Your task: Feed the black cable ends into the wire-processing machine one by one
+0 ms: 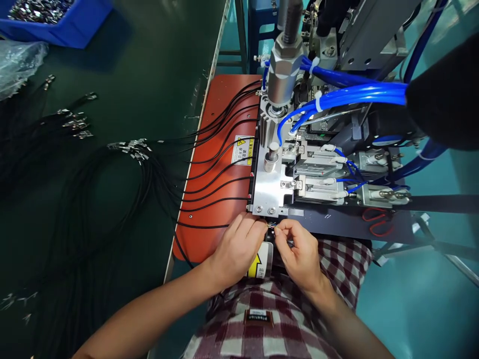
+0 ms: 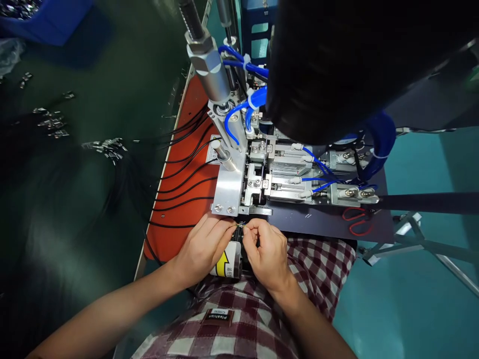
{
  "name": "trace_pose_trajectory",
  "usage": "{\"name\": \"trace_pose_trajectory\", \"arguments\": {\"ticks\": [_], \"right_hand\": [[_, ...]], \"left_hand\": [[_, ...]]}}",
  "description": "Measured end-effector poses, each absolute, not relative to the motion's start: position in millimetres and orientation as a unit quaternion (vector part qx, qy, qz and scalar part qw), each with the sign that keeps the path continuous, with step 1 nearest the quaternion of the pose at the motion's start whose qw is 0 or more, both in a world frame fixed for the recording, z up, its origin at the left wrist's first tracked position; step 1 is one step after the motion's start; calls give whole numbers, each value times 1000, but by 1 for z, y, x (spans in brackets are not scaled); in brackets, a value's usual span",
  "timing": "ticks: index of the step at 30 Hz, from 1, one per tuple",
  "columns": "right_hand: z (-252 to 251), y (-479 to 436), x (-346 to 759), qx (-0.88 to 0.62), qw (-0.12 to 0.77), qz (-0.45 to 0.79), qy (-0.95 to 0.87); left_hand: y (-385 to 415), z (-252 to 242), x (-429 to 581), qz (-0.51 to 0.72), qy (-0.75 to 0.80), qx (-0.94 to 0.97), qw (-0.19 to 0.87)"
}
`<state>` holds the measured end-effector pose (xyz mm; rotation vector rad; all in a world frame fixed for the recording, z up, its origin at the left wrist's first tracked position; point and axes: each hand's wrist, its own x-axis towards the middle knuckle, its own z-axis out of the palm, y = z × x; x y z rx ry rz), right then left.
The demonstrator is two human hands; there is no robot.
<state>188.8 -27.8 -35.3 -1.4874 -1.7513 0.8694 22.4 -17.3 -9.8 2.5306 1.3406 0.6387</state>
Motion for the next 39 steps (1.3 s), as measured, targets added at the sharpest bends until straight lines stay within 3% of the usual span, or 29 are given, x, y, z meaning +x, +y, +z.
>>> {"name": "trace_pose_trajectory", "arguments": {"ticks": [33,39], "right_hand": [[-29,-24,189,-586,294,329,-680],[-27,-23,190,-594,302,382,-640]], "left_hand": [[-16,-9,22,219,458,857,97],[-15,-6,23,219,457,857,96]]}}
